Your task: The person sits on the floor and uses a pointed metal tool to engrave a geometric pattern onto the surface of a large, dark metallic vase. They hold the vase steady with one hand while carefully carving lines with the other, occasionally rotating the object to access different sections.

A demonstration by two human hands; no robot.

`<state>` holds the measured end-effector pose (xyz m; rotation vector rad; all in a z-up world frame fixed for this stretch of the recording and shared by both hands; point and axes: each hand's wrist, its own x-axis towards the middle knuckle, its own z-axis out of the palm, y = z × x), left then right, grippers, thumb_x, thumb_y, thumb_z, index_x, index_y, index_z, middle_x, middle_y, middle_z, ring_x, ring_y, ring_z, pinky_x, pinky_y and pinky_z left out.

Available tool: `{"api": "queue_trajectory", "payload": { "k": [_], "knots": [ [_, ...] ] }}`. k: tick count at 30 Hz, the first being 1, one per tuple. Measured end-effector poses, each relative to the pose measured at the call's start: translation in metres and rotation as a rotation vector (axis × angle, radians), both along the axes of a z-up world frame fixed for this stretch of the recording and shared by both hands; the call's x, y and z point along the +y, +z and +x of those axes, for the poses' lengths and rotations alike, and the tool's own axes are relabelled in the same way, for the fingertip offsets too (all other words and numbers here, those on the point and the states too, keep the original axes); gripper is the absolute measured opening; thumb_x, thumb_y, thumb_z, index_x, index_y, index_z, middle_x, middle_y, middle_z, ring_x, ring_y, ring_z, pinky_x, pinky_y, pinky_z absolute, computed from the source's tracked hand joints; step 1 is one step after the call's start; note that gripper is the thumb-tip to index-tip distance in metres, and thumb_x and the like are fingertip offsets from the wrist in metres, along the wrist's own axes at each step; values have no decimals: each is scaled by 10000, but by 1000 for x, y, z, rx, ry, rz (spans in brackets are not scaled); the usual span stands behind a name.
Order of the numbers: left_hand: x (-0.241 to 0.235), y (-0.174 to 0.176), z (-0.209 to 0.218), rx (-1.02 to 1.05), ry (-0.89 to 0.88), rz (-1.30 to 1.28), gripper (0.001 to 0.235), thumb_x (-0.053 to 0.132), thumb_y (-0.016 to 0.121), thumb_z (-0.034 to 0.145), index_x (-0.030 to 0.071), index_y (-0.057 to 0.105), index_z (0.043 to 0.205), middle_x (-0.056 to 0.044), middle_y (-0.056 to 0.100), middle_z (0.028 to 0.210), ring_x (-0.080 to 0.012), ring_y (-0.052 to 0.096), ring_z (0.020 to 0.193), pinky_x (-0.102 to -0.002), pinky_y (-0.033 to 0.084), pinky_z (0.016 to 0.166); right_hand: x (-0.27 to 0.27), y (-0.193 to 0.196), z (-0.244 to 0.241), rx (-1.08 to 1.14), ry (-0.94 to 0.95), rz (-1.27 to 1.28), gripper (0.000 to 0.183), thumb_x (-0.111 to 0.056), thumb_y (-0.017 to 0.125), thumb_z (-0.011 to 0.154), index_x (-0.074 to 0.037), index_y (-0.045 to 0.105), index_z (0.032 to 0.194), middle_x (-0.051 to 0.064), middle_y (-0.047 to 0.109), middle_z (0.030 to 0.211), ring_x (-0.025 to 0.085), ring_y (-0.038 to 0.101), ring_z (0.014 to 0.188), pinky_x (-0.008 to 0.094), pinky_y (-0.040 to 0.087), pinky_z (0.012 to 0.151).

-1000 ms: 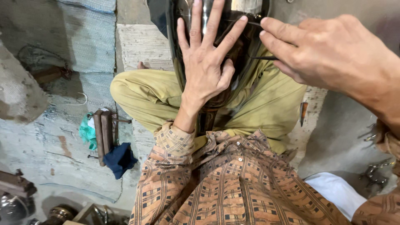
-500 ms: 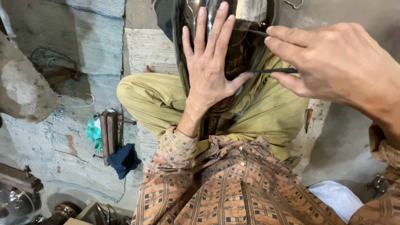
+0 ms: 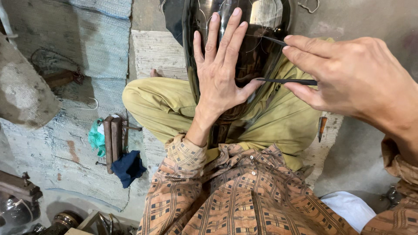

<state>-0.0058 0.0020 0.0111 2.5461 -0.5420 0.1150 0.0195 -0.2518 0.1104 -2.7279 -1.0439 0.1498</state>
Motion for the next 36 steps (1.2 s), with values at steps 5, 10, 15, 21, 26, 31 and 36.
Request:
{"api": "queue_trajectory", "payload": {
  "k": [5,10,15,21,26,31,36],
  "knots": [
    [0,1,1,7,4,-9,1113,530,935,805,152,317,1650,7,262,1694,-274,180,1616,-551,102,1288,2,2,1,18,-3,1,490,-396,789,808,-37,772,1141,65,729,1301,214,759,820,326,602,664],
    [0,3,1,14,6,-27,1088,506,926,812,146,324,1644,-2,270,1700,-276,186,1615,-553,104,1288,3,3,1,8,-7,14,483,-392,794,799,-43,775,1132,59,731,1288,215,759,826,327,601,664],
    [-1,4,1,15,7,-20,1087,511,926,808,137,330,1637,-6,279,1735,-281,189,1611,-558,108,1284,3,4,1,-3,-11,16,483,-395,794,795,-47,776,1130,54,735,1279,219,760,819,329,605,671],
    [0,10,2,34,-6,-15,1106,523,931,796,141,332,1644,-9,261,1713,-282,175,1618,-565,105,1289,4,2,2,73,-35,-36,535,-419,781,808,-51,767,1195,63,724,1305,247,747,755,358,600,640],
    [0,20,3,80,-37,-6,1100,519,940,722,175,386,1609,-52,240,1725,-337,165,1650,-621,99,1321,6,3,-2,37,-34,-87,513,-397,779,811,-69,764,1205,49,723,1322,229,759,782,341,606,640],
    [-1,28,5,108,-70,41,1048,481,933,656,302,459,1573,-88,184,1714,-376,135,1623,-677,118,1329,5,2,-1,3,-16,-80,484,-370,792,804,-74,762,1185,42,728,1314,218,758,787,333,596,612],
    [-4,32,7,111,-74,109,1036,508,937,679,374,454,1585,-95,161,1729,-389,130,1631,-685,122,1331,1,1,2,-36,4,-39,485,-376,796,775,-101,762,1173,15,733,1283,199,758,803,325,581,576]
  ]
}}
